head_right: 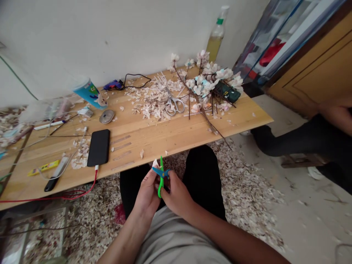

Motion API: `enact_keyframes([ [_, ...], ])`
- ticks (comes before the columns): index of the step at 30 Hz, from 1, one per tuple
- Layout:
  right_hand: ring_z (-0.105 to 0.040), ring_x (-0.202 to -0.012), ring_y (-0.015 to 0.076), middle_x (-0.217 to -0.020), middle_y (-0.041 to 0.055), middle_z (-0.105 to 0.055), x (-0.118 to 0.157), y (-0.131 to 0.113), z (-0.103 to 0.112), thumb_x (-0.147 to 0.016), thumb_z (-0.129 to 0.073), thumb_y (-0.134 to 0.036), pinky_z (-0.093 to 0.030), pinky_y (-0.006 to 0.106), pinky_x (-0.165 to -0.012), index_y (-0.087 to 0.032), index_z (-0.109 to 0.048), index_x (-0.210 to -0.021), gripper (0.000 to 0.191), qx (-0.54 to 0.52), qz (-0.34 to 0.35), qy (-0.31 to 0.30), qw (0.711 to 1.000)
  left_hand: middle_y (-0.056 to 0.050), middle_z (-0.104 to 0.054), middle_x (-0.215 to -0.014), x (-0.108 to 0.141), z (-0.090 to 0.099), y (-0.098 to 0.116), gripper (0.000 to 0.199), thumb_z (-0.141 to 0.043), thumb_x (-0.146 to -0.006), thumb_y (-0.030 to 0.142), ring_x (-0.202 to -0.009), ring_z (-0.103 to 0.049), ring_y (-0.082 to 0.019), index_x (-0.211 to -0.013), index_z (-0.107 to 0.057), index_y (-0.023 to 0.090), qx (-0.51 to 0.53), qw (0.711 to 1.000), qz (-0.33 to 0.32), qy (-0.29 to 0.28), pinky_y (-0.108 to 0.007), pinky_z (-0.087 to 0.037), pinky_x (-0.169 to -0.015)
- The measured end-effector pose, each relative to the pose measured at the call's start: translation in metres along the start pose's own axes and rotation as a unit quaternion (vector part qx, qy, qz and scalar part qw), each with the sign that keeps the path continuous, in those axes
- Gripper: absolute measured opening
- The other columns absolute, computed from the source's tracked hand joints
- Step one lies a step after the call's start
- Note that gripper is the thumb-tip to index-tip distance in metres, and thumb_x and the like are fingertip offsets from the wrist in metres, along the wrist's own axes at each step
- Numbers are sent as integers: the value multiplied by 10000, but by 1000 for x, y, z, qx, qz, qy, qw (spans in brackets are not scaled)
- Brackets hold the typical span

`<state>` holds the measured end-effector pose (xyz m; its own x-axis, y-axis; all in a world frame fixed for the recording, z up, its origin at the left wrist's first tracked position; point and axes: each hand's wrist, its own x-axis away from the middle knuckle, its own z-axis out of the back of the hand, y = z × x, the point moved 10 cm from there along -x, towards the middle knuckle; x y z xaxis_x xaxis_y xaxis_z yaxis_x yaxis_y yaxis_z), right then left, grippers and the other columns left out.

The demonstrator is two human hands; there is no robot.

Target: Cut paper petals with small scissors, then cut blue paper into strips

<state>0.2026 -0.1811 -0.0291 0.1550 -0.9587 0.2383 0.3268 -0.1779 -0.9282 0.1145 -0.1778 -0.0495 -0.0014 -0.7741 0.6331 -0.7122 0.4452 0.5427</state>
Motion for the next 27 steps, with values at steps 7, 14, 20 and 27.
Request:
enact_keyframes([
  [7, -577, -756, 180, -841, 10, -608, 0, 11, 3, -791, -597, -192, -466, 291, -670, -238, -528, -975, 201, -26, 5, 27, 999, 26, -643, -683, 0, -2, -2, 243, -793, -685, 333, -569, -567, -81, -809, -671, 163, 0, 1000, -14, -7, -199, -438, -587],
  [14, -582, -755, 183, -834, 17, -610, -2, 15, 5, -815, -559, -202, -445, 286, -658, -218, -543, -946, 134, 29, -3, 36, 999, 36, -592, -625, -2, 0, 0, 245, -771, -717, 364, -517, -510, -69, -790, -654, 161, -20, 999, -32, -8, -190, -402, -539],
  [20, -549, -646, 164, -744, -2, -610, 0, 22, 4, -799, -565, -192, -388, 260, -567, -223, -576, -895, 102, 33, -18, 43, 998, 30, -591, -629, -1, 2, 3, 274, -779, -706, 392, -529, -499, -65, -755, -641, 160, -22, 998, -53, 7, -177, -373, -515],
  [27, -523, -625, 151, -711, -22, -571, 0, 21, -1, -811, -576, -198, -374, 257, -560, -226, -558, -902, 97, 8, -13, 27, 1000, 47, -558, -599, 2, 2, 8, 255, -769, -723, 372, -507, -480, -58, -740, -614, 169, -11, 998, -65, 8, -173, -338, -481],
])
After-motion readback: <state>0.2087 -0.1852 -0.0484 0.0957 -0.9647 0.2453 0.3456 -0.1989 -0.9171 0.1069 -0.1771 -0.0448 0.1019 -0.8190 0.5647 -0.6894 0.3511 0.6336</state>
